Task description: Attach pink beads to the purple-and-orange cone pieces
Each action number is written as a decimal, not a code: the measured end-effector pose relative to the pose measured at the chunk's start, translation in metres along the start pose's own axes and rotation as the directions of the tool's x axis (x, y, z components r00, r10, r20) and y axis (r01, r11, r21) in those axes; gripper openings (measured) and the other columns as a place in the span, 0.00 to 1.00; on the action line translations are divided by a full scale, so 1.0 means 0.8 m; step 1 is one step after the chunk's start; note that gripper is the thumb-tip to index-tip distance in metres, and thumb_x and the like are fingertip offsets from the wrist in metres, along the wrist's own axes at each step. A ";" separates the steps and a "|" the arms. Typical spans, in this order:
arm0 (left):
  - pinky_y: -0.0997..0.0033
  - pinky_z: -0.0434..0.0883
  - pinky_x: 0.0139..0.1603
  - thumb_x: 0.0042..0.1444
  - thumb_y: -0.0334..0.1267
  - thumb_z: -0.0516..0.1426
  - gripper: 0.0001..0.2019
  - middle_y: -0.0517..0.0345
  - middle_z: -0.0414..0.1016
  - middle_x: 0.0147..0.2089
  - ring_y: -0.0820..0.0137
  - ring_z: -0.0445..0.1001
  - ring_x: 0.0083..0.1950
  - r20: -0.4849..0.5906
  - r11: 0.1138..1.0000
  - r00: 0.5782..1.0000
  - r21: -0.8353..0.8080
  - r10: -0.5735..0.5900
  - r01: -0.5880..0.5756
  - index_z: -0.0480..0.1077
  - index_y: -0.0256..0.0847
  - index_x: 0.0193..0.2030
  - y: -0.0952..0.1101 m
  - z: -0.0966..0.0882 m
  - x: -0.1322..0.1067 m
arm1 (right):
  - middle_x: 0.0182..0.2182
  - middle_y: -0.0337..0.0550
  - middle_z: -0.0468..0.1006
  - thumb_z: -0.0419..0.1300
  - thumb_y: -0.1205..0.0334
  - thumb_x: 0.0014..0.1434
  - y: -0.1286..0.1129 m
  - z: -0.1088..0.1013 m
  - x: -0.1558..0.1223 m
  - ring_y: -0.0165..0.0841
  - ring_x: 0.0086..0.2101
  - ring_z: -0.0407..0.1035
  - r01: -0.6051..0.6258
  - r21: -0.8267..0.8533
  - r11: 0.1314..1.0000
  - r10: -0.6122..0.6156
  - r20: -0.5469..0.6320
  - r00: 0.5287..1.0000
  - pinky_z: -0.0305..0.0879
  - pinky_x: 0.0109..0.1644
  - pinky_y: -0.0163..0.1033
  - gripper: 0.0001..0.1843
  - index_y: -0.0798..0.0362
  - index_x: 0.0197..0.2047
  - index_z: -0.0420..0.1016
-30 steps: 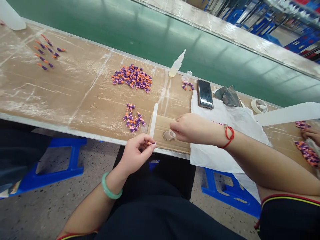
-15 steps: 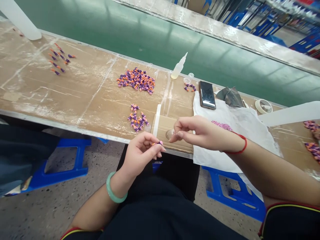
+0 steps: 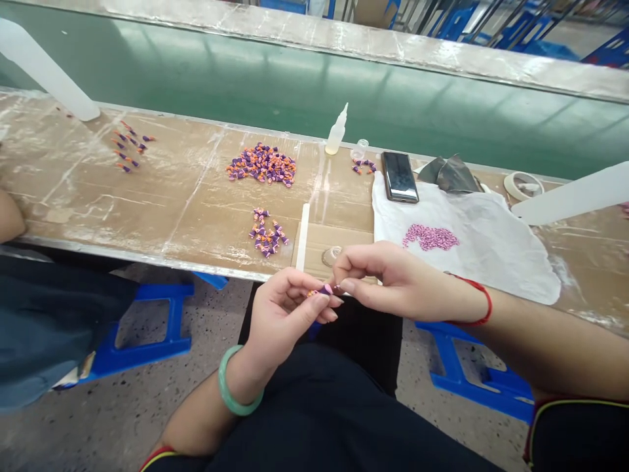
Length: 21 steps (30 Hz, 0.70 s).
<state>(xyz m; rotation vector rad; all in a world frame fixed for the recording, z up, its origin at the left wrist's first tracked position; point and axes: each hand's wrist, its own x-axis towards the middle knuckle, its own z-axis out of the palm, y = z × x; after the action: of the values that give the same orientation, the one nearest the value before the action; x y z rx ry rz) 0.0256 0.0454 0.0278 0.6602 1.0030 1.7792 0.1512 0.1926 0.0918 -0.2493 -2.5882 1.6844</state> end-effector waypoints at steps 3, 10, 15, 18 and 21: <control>0.83 0.78 0.27 0.54 0.43 0.70 0.13 0.56 0.84 0.30 0.73 0.82 0.25 -0.005 0.999 1.000 0.051 0.011 -0.011 0.74 0.37 0.34 -0.001 0.004 -0.002 | 0.23 0.33 0.68 0.54 0.69 0.62 0.000 0.001 -0.006 0.23 0.23 0.57 0.015 -0.007 1.000 -0.015 -0.006 1.000 0.54 0.26 0.28 0.05 0.55 0.33 0.67; 0.79 0.80 0.25 0.52 0.48 0.70 0.16 0.55 0.84 0.28 0.70 0.81 0.24 -0.007 0.990 1.000 0.141 0.026 -0.025 0.73 0.38 0.32 -0.001 0.010 -0.005 | 0.25 0.36 0.73 0.55 0.69 0.60 -0.004 0.001 -0.015 0.24 0.24 0.62 0.039 -0.023 0.999 -0.039 -0.035 0.999 0.58 0.29 0.28 0.04 0.55 0.33 0.69; 0.80 0.80 0.26 0.54 0.46 0.69 0.14 0.55 0.84 0.29 0.70 0.82 0.25 0.010 0.983 0.997 0.167 0.073 -0.074 0.74 0.38 0.34 -0.002 0.010 -0.006 | 0.24 0.36 0.74 0.55 0.69 0.61 -0.007 0.002 -0.017 0.24 0.24 0.64 0.034 -0.025 0.999 -0.036 -0.049 0.998 0.59 0.29 0.29 0.05 0.55 0.32 0.70; 0.80 0.80 0.26 0.55 0.44 0.69 0.12 0.56 0.84 0.30 0.71 0.82 0.25 0.019 0.981 0.996 0.169 0.091 -0.093 0.75 0.38 0.34 -0.003 0.010 -0.006 | 0.25 0.36 0.75 0.55 0.69 0.60 -0.009 0.003 -0.017 0.24 0.25 0.64 0.038 -0.021 0.999 -0.039 -0.058 0.998 0.59 0.29 0.29 0.05 0.55 0.32 0.70; 0.79 0.80 0.26 0.54 0.44 0.69 0.13 0.56 0.84 0.29 0.71 0.82 0.25 0.016 0.981 0.996 0.170 0.087 -0.089 0.75 0.38 0.33 -0.004 0.012 -0.005 | 0.25 0.36 0.75 0.55 0.69 0.59 -0.011 0.004 -0.018 0.24 0.25 0.65 0.021 -0.034 0.999 -0.024 -0.067 0.997 0.59 0.29 0.29 0.05 0.55 0.32 0.70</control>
<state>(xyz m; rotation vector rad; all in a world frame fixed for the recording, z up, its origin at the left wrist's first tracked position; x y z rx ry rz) 0.0360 0.0458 0.0298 0.8290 1.1449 1.7783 0.1642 0.1844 0.0992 -0.2724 -2.5620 1.5985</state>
